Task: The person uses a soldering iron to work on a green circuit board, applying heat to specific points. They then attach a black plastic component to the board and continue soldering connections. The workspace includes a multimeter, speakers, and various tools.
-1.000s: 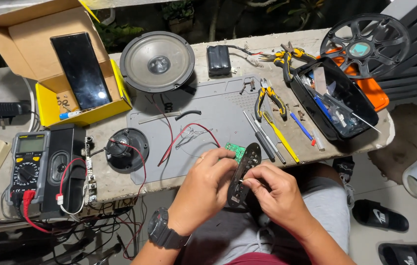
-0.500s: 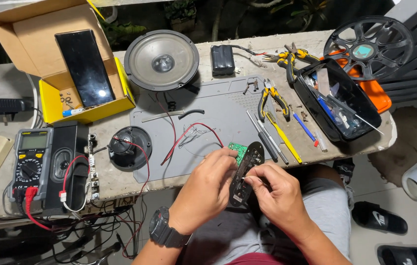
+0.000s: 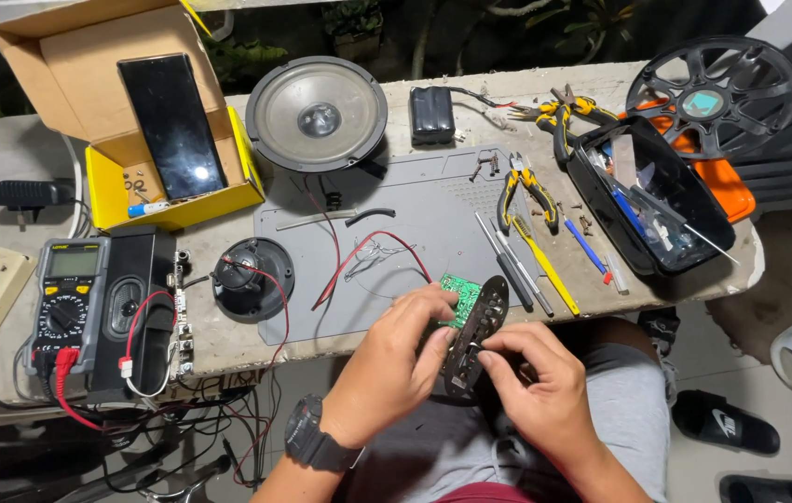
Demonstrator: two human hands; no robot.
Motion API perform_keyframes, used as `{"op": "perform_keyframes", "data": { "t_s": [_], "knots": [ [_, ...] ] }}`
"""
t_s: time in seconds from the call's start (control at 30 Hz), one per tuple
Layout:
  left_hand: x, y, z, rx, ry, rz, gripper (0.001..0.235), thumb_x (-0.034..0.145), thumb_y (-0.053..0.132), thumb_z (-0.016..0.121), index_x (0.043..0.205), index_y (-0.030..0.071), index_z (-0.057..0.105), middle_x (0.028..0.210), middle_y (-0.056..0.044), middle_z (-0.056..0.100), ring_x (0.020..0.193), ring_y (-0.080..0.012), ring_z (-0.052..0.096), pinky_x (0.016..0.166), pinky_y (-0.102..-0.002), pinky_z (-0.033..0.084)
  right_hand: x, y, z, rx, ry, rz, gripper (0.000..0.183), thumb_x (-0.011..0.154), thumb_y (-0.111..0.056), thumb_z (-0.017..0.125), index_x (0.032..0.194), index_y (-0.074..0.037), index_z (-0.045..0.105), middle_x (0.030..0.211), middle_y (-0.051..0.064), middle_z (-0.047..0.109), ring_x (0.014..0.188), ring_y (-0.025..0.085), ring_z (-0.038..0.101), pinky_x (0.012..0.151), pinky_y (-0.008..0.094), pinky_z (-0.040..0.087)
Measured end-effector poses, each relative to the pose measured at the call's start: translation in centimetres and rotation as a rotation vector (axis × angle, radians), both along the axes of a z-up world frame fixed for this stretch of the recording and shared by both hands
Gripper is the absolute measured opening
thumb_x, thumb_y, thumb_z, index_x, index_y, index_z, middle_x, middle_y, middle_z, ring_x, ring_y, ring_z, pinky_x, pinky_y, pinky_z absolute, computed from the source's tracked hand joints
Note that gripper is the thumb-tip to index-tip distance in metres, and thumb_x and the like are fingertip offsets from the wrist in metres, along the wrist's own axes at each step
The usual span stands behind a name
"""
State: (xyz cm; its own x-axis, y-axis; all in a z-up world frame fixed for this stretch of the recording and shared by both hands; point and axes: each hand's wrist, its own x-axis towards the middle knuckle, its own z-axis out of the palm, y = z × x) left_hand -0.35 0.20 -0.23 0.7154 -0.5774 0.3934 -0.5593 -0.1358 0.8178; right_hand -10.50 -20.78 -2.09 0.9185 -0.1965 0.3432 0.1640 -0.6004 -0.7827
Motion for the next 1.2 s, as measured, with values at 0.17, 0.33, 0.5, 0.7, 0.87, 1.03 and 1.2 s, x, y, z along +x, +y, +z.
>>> {"op": "perform_keyframes", "data": {
  "t_s": [0.17, 0.33, 0.5, 0.7, 0.87, 1.03, 1.2],
  "knots": [
    [0.6, 0.5, 0.5, 0.028, 0.075, -0.111, 0.034, 0.111, 0.002, 0.065, 0.143, 0.008, 0.072, 0.149, -0.019, 0.07, 0.145, -0.037, 0.067, 0.127, -0.049, 0.051, 0.5, -0.6, -0.1, -0.008, -0.015, 0.047, 0.003, 0.103, -0.006, 0.08, 0.104, -0.007, 0.079, 0.101, 0.005, 0.077, 0.096, 0.019, 0.075, 0.092, 0.031, 0.059],
    [0.4, 0.0, 0.5, 0.081, 0.097, -0.038, 0.016, 0.109, 0.011, 0.075, 0.123, 0.011, 0.082, 0.148, -0.014, 0.075, 0.15, -0.0377, 0.067, 0.121, -0.048, 0.055, 0.5, -0.7, 0.2, -0.057, -0.049, 0.074, 0.011, 0.103, 0.0, 0.077, 0.111, -0.007, 0.078, 0.106, 0.006, 0.076, 0.098, 0.021, 0.075, 0.093, 0.032, 0.06],
    [-0.1, -0.7, -0.1, 0.068, -0.017, 0.005, 0.015, 0.111, 0.013, 0.073, 0.123, 0.004, 0.077, 0.14, -0.018, 0.074, 0.136, -0.0397, 0.069, 0.112, -0.049, 0.058, 0.3, -0.8, 0.5, -0.095, 0.032, 0.088, 0.011, 0.106, -0.001, 0.072, 0.111, -0.01, 0.074, 0.102, 0.004, 0.073, 0.09, 0.021, 0.069, 0.085, 0.033, 0.056],
    [-0.7, -1.2, -0.4, 0.054, -0.142, 0.056, 0.013, 0.113, 0.006, 0.063, 0.121, 0.0, 0.071, 0.137, -0.023, 0.073, 0.132, -0.0458, 0.069, 0.109, -0.054, 0.06, -0.4, 0.0, 0.4, -0.029, 0.237, 0.012, 0.011, 0.112, -0.018, 0.065, 0.104, -0.014, 0.072, 0.085, -0.001, 0.068, 0.072, 0.017, 0.058, 0.071, 0.034, 0.05],
    [-0.9, -1.2, -0.4, 0.052, -0.186, 0.04, 0.011, 0.113, 0.003, 0.06, 0.119, -0.003, 0.068, 0.136, -0.027, 0.073, 0.135, -0.0526, 0.068, 0.121, -0.06, 0.057, 0.4, -0.2, 0.6, -0.06, 0.29, -0.01, 0.011, 0.107, -0.018, 0.068, 0.098, -0.015, 0.073, 0.079, -0.001, 0.07, 0.067, 0.016, 0.059, 0.069, 0.035, 0.052],
    [-1.0, -1.2, -0.2, 0.016, -0.191, 0.041, 0.013, 0.117, 0.002, 0.052, 0.114, -0.005, 0.062, 0.129, -0.031, 0.073, 0.134, -0.0501, 0.069, 0.127, -0.061, 0.054, 0.9, 0.5, 0.7, -0.178, 0.157, -0.052, 0.008, 0.106, -0.015, 0.07, 0.1, -0.012, 0.073, 0.085, 0.004, 0.076, 0.072, 0.025, 0.07, 0.074, 0.041, 0.055],
    [-1.0, -1.2, -0.2, 0.037, -0.187, 0.035, 0.011, 0.117, 0.002, 0.053, 0.116, -0.005, 0.061, 0.135, -0.032, 0.071, 0.138, -0.0537, 0.067, 0.126, -0.061, 0.054, 0.9, -0.2, 1.0, -0.229, 0.136, 0.021, 0.008, 0.105, -0.01, 0.067, 0.098, -0.011, 0.069, 0.083, 0.004, 0.073, 0.071, 0.025, 0.067, 0.073, 0.042, 0.053]
  ]
}}
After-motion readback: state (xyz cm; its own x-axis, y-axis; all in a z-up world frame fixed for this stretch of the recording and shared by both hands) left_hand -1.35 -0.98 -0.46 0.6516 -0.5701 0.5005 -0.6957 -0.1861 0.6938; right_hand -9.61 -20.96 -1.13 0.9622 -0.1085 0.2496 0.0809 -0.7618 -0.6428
